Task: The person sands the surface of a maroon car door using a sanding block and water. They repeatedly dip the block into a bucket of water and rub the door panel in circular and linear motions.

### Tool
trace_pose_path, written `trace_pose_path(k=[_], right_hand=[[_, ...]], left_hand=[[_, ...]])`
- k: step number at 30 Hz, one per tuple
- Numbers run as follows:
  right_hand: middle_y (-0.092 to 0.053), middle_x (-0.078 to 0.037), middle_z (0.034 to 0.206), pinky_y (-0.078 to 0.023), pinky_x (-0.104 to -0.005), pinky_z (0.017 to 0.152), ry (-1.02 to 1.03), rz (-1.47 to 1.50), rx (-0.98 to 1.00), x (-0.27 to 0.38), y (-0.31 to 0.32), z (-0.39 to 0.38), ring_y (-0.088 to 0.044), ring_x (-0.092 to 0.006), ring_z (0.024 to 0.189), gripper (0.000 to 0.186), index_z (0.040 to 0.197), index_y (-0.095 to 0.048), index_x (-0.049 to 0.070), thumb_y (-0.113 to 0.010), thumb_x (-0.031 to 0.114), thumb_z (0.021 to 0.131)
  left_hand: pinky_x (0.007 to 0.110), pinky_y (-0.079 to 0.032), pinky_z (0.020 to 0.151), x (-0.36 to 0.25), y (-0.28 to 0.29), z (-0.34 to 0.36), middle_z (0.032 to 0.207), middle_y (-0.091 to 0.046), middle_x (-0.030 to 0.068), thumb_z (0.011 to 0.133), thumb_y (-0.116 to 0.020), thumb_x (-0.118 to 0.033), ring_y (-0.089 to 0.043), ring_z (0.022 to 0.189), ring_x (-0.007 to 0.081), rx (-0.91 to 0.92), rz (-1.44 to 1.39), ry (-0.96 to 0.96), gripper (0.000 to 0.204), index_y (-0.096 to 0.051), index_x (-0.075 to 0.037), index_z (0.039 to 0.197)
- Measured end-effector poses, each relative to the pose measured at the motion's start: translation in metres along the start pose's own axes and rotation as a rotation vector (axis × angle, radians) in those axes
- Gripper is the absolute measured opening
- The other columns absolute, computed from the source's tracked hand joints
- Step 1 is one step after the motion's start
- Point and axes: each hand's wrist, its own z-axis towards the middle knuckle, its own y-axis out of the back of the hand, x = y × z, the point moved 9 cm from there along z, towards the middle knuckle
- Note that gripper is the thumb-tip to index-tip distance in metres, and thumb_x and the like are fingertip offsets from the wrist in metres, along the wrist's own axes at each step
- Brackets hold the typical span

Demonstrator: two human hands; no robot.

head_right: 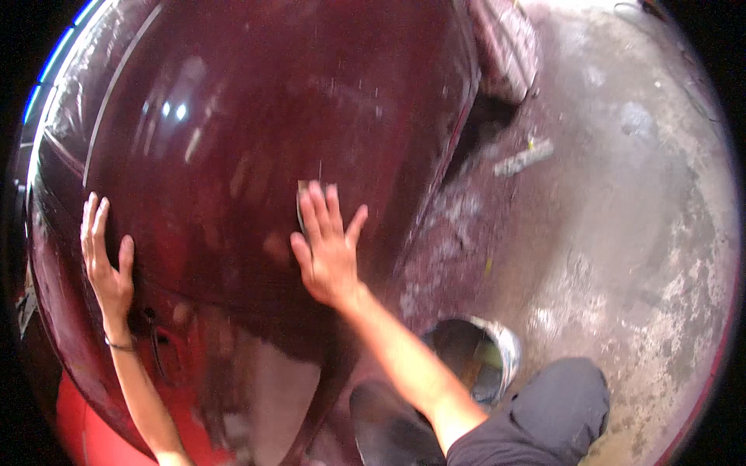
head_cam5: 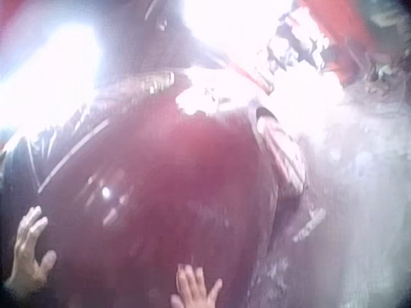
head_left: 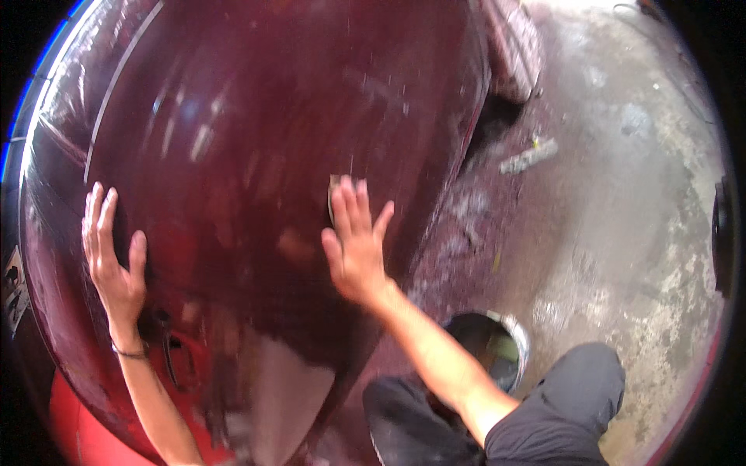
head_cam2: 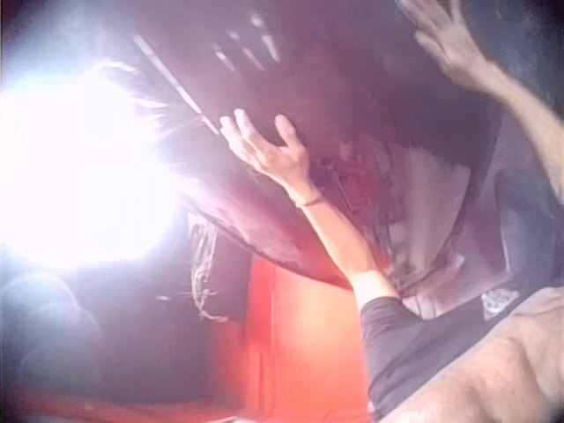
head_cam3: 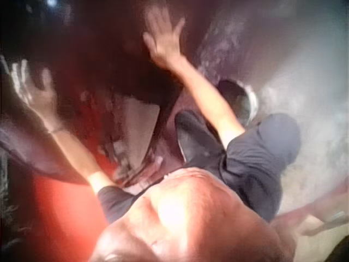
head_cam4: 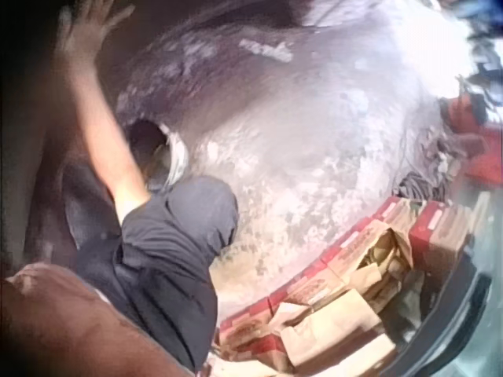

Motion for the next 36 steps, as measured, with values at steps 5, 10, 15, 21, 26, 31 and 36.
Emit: trace_pose_path(k=[5, 10, 15, 21, 26, 31, 36], right_hand=[[-0.014, -0.005, 0.182, 0.008, -0.0724, 0.126, -0.141, -0.045, -0.046, -0.058, 0.037, 0.103, -0.009, -0.0281, 0.168, 0.066, 0.175, -0.015, 0.019, -0.034, 0.044, 0.116], [-0.014, -0.008, 0.181, -0.004, -0.0795, 0.123, -0.185, -0.11, -0.094, -0.072, 0.053, 0.127, -0.014, -0.0345, 0.167, 0.066, 0.174, -0.016, 0.016, -0.035, 0.041, 0.117], [-0.013, -0.007, 0.182, 0.001, -0.0789, 0.123, -0.103, -0.098, 0.036, -0.026, 0.002, 0.016, -0.008, -0.0309, 0.168, 0.07, 0.174, -0.017, 0.016, -0.04, 0.043, 0.115], [-0.012, -0.007, 0.182, -0.001, -0.0772, 0.124, -0.303, -0.067, 0.006, -0.107, 0.068, 0.155, -0.012, -0.0301, 0.167, 0.065, 0.175, -0.013, 0.019, -0.03, 0.045, 0.117], [-0.011, -0.012, 0.182, 0.003, -0.0801, 0.121, -0.167, -0.057, -0.033, -0.04, 0.007, 0.021, -0.009, -0.0333, 0.168, 0.071, 0.174, -0.013, 0.01, -0.038, 0.041, 0.115], [-0.009, -0.008, 0.182, 0.004, -0.0771, 0.124, -0.219, -0.09, 0.008, -0.065, 0.027, 0.061, -0.006, -0.0293, 0.168, 0.068, 0.175, -0.011, 0.015, -0.032, 0.043, 0.117], [-0.008, -0.005, 0.183, -0.001, -0.0772, 0.124, -0.293, -0.064, 0.04, -0.089, 0.054, 0.112, -0.008, -0.0293, 0.168, 0.068, 0.175, -0.01, 0.017, -0.033, 0.044, 0.117]], left_hand=[[0.054, -0.022, 0.131, 0.005, 0.005, -0.004, 0.169, -0.044, 0.0157, 0.1, -0.063, -0.032, -0.037, 0.159, 0.037, 0.029, 0.041, 0.058, 0.063, -0.053, -0.008, 0.157], [0.055, -0.023, 0.131, 0.003, 0.0, -0.003, 0.169, -0.043, 0.0156, 0.099, -0.062, -0.035, -0.035, 0.159, 0.0385, 0.049, 0.041, 0.071, 0.064, -0.053, -0.007, 0.156], [0.056, -0.023, 0.131, 0.006, 0.005, -0.007, 0.169, -0.043, 0.0148, 0.099, -0.062, -0.035, -0.035, 0.159, 0.0377, 0.051, 0.059, 0.084, 0.065, -0.052, -0.008, 0.157], [0.056, -0.023, 0.131, 0.002, 0.005, 0.001, 0.169, -0.043, 0.0135, 0.099, -0.062, -0.036, -0.035, 0.159, 0.0371, 0.031, 0.045, 0.08, 0.064, -0.053, -0.008, 0.156], [0.056, -0.022, 0.132, 0.006, 0.009, -0.007, 0.17, -0.043, 0.0131, 0.097, -0.063, -0.034, -0.034, 0.16, 0.0367, 0.052, 0.054, 0.108, 0.064, -0.053, -0.009, 0.156], [0.056, -0.022, 0.132, 0.005, 0.01, -0.006, 0.17, -0.043, 0.0129, 0.095, -0.064, -0.033, -0.034, 0.16, 0.0362, 0.041, 0.052, 0.118, 0.065, -0.054, -0.01, 0.155], [0.055, -0.022, 0.132, 0.004, 0.01, -0.003, 0.169, -0.043, 0.0129, 0.093, -0.065, -0.03, -0.034, 0.16, 0.0361, 0.022, 0.023, 0.118, 0.065, -0.055, -0.01, 0.154]])
